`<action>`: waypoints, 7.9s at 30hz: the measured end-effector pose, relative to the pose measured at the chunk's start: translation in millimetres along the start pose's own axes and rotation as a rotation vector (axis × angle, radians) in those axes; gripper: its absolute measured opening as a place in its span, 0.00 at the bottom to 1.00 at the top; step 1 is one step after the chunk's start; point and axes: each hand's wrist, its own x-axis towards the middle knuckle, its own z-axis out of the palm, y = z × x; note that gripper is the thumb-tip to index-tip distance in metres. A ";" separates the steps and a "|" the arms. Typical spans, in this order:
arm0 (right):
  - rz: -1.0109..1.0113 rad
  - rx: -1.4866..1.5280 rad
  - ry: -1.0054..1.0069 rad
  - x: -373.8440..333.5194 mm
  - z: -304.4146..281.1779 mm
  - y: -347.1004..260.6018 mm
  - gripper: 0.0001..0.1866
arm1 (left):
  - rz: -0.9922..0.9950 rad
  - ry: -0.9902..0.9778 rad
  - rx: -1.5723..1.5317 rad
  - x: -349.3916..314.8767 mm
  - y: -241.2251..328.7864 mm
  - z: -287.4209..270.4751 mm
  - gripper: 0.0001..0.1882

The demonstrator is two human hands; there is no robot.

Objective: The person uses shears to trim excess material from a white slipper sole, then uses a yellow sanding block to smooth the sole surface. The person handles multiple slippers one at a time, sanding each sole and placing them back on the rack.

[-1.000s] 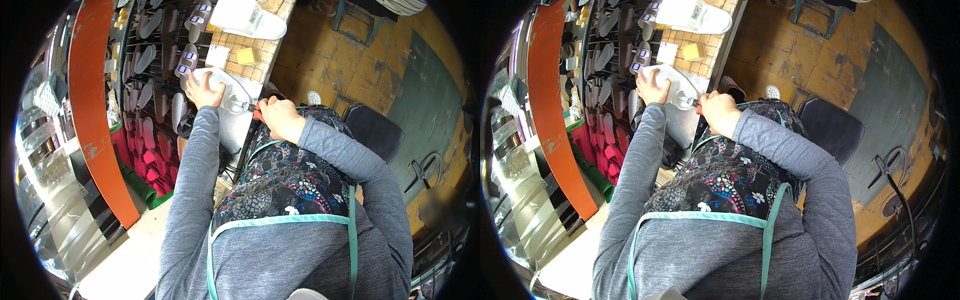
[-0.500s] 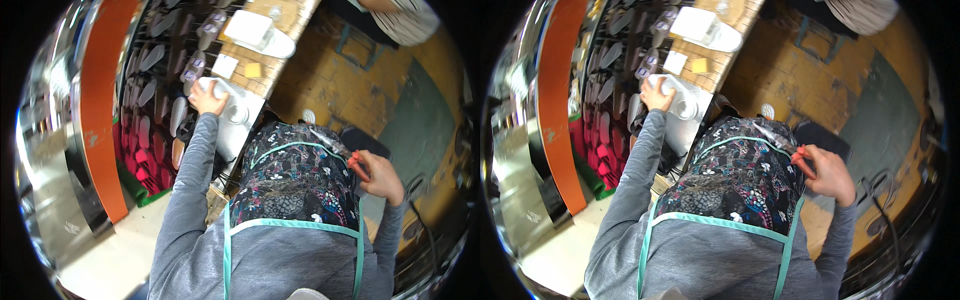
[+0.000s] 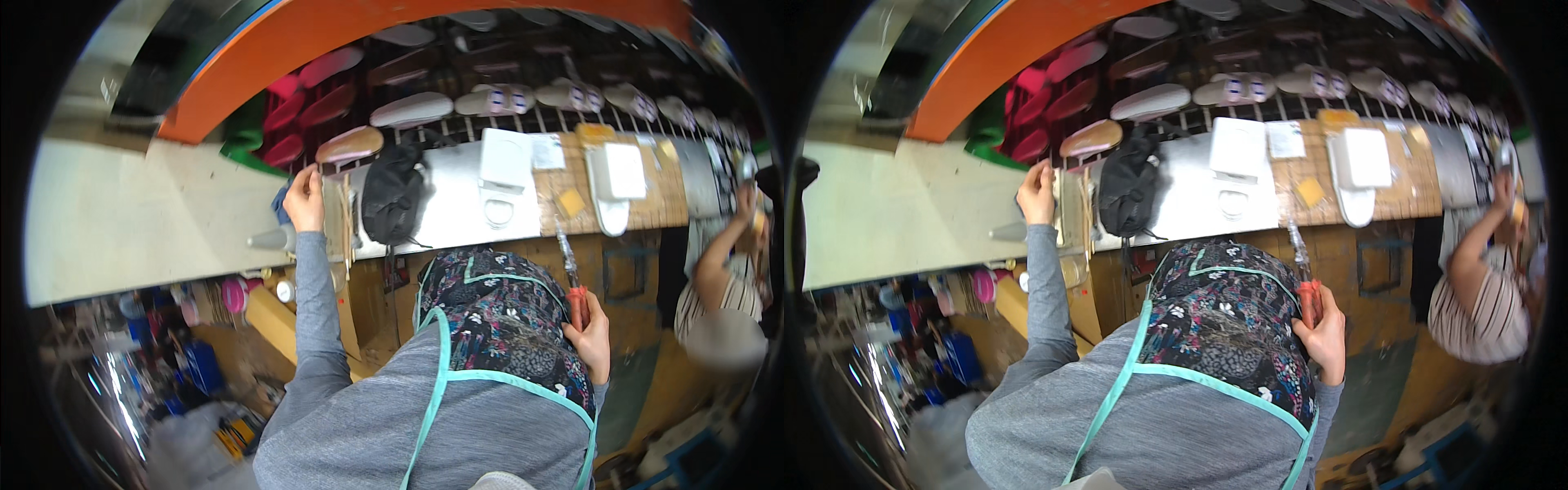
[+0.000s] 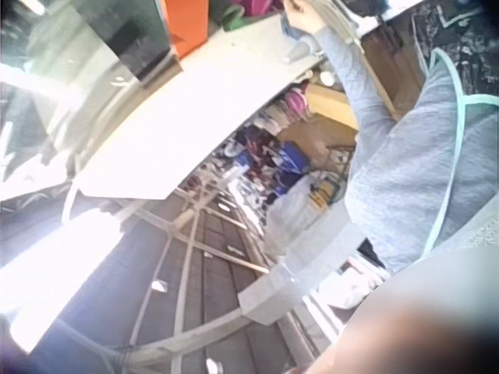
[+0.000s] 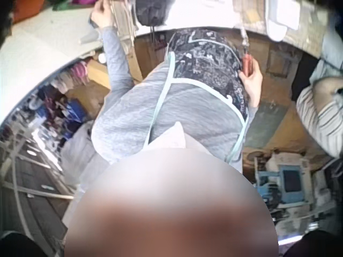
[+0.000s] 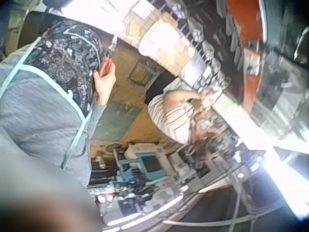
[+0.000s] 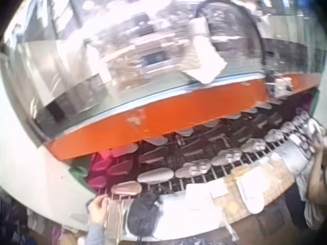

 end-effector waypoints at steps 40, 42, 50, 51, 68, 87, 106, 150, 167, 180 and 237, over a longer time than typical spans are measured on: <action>-0.004 0.670 0.113 167.0 91.7 -60.2 0.26 | -0.307 -0.119 0.461 -81.6 -122.7 27.4 0.07; -0.005 0.735 0.100 178.1 102.5 -62.8 0.24 | -0.242 -0.097 0.476 -77.8 -124.6 24.9 0.06; -0.030 0.782 -0.043 163.4 144.8 -84.9 0.26 | -0.190 -0.041 0.576 -65.0 -122.3 21.2 0.13; 0.033 0.675 -0.039 155.4 136.2 -80.8 0.29 | -0.219 -0.062 0.568 -66.8 -121.1 21.2 0.13; 0.407 0.980 -0.144 162.1 160.2 -8.5 0.13 | -0.273 -0.018 0.217 -66.4 -142.0 16.0 0.11; 0.010 -0.094 -0.226 155.2 127.1 5.1 0.17 | -0.486 -1.025 -0.651 -109.6 138.7 109.6 0.09; -0.493 -0.269 0.206 105.1 36.7 -11.9 0.05 | 0.349 -1.000 0.007 -144.0 155.5 192.9 0.23; -0.443 -0.094 0.335 117.5 97.4 73.5 0.24 | 0.552 -0.570 -0.011 -137.7 115.8 315.6 0.34; -0.445 -0.184 0.355 111.9 101.4 92.1 0.23 | 0.458 -0.423 -0.174 -153.8 113.2 338.3 0.41; -0.382 -0.135 0.380 133.3 106.3 80.0 0.22 | 0.442 -0.427 -0.105 -160.2 121.2 339.3 0.39; -0.464 -0.272 0.468 112.8 121.2 108.5 0.27 | 0.456 -0.455 -0.103 -163.6 116.0 349.5 0.39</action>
